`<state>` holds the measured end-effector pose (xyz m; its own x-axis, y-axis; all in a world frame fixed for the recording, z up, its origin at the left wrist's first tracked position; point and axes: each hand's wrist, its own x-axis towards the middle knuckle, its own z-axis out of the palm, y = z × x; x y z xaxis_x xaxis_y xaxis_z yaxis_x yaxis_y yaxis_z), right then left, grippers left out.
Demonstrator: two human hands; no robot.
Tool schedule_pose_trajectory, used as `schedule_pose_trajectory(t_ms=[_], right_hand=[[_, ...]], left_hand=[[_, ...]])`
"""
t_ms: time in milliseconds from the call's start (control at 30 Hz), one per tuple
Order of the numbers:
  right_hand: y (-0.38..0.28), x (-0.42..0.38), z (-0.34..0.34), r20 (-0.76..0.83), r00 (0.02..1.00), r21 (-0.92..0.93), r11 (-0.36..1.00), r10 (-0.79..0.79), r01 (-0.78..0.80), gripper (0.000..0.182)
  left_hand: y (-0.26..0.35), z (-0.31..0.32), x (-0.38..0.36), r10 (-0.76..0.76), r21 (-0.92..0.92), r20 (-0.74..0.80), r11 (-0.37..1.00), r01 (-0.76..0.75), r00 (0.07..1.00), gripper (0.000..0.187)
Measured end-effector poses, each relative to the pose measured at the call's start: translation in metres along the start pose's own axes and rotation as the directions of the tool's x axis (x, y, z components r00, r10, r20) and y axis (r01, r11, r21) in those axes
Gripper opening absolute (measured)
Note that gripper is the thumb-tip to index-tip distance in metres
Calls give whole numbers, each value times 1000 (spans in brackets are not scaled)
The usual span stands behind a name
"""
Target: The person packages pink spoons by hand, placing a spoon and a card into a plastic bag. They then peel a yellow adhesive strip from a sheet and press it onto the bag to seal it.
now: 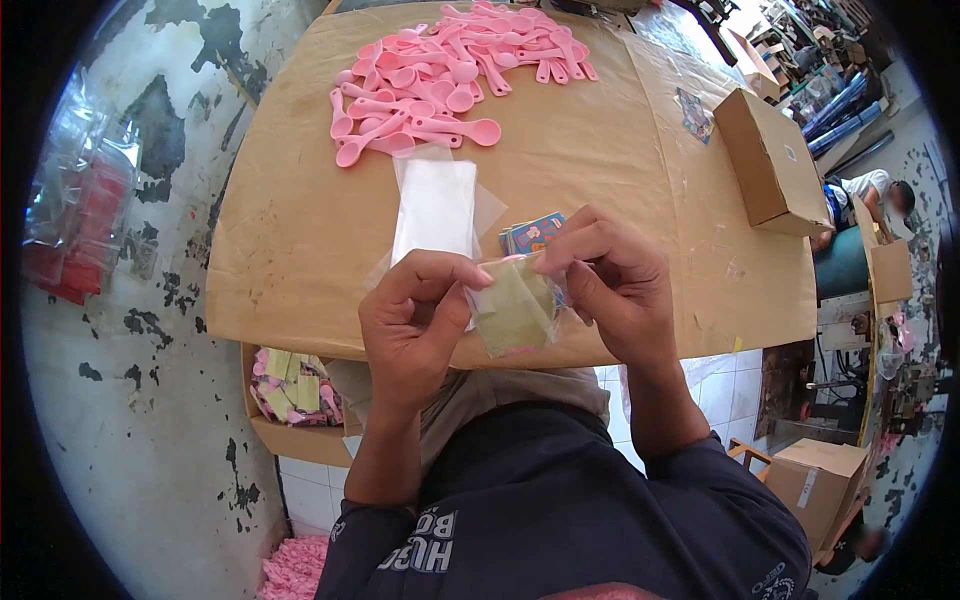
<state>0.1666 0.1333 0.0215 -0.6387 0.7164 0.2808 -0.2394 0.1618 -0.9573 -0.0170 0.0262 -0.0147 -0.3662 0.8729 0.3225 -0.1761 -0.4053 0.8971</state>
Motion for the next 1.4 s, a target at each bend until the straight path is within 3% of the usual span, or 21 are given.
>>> schedule_pose_trajectory(t_ms=[100, 167, 300, 367, 500, 600, 667, 700, 767, 800, 867, 1000, 1067, 1100, 1167, 1200, 1267, 1400], right_hand=[[-2, -1, -3, 15, 1000, 14, 1000, 23, -24, 13], [-1, 0, -7, 67, 997, -74, 997, -24, 29, 14], [-8, 0, -3, 75, 996, -20, 999, -48, 50, 11], [-4, -1, -2, 66, 998, -176, 984, -8, 19, 7], [9, -5, 2, -6, 1000, -115, 993, -7, 6, 19], [11, -6, 5, -63, 994, -47, 995, -94, 91, 31], [10, -7, 6, -56, 993, -29, 994, -107, 106, 42], [8, -7, 7, -56, 993, -29, 994, -108, 106, 42], [3, -7, 7, -7, 999, -207, 978, -40, 38, 42], [4, -7, 6, -9, 999, -207, 978, -39, 36, 42], [9, -5, 2, -6, 1000, -439, 898, -30, 24, 34], [11, -4, -9, -98, 993, -490, 872, -59, 3, 19], [7, -4, -17, -181, 982, -480, 876, -60, -35, 14], [1, -3, -21, -196, 980, -513, 853, -12, -92, 17], [-2, 1, -30, -177, 984, -617, 780, -4, -108, 21], [-2, 1, -33, -153, 988, -711, 693, 9, -116, 26], [0, 1, -35, -182, 982, -736, 655, 53, -172, 31], [13, -2, -41, -221, 954, -741, 602, 201, -298, 41]], left_hand=[[3, 1, 1, 36, 10, 28, 999, -36, 999, 11], [3, 2, 2, 20, -60, 29, 998, -18, 999, 10], [-2, 0, 0, 51, -113, 40, 993, -46, 998, 9], [2, 7, -1, -57, -20, -41, 998, 56, 998, 15], [14, 16, 1, -133, -47, -79, 990, 130, 988, 31], [14, 8, 1, -211, 86, 35, 974, 208, 977, 36], [2, 3, 3, -78, 216, 168, 976, 41, 983, 39], [3, 1, 1, -78, 216, 168, 975, 41, 983, 39], [7, -2, -3, -68, 243, 132, 969, 34, 989, 29], [9, -3, -2, -69, 242, 133, 970, 36, 989, 29], [13, -7, 1, 27, 125, 34, 992, -31, 999, 30], [16, -42, 17, 159, 180, -60, 973, -146, 986, 28], [18, -64, 23, 223, 450, -145, 883, -137, 964, 25], [19, -73, 24, 220, 449, -141, 883, -136, 965, 25], [22, -89, 25, 152, 744, -186, 667, 38, 971, 27], [20, -99, 23, 149, 744, -184, 667, 38, 972, 27], [17, -112, 18, 22, 886, -127, 452, 103, 992, 35], [15, -117, 14, -30, 848, -179, 502, 170, 983, 35]])
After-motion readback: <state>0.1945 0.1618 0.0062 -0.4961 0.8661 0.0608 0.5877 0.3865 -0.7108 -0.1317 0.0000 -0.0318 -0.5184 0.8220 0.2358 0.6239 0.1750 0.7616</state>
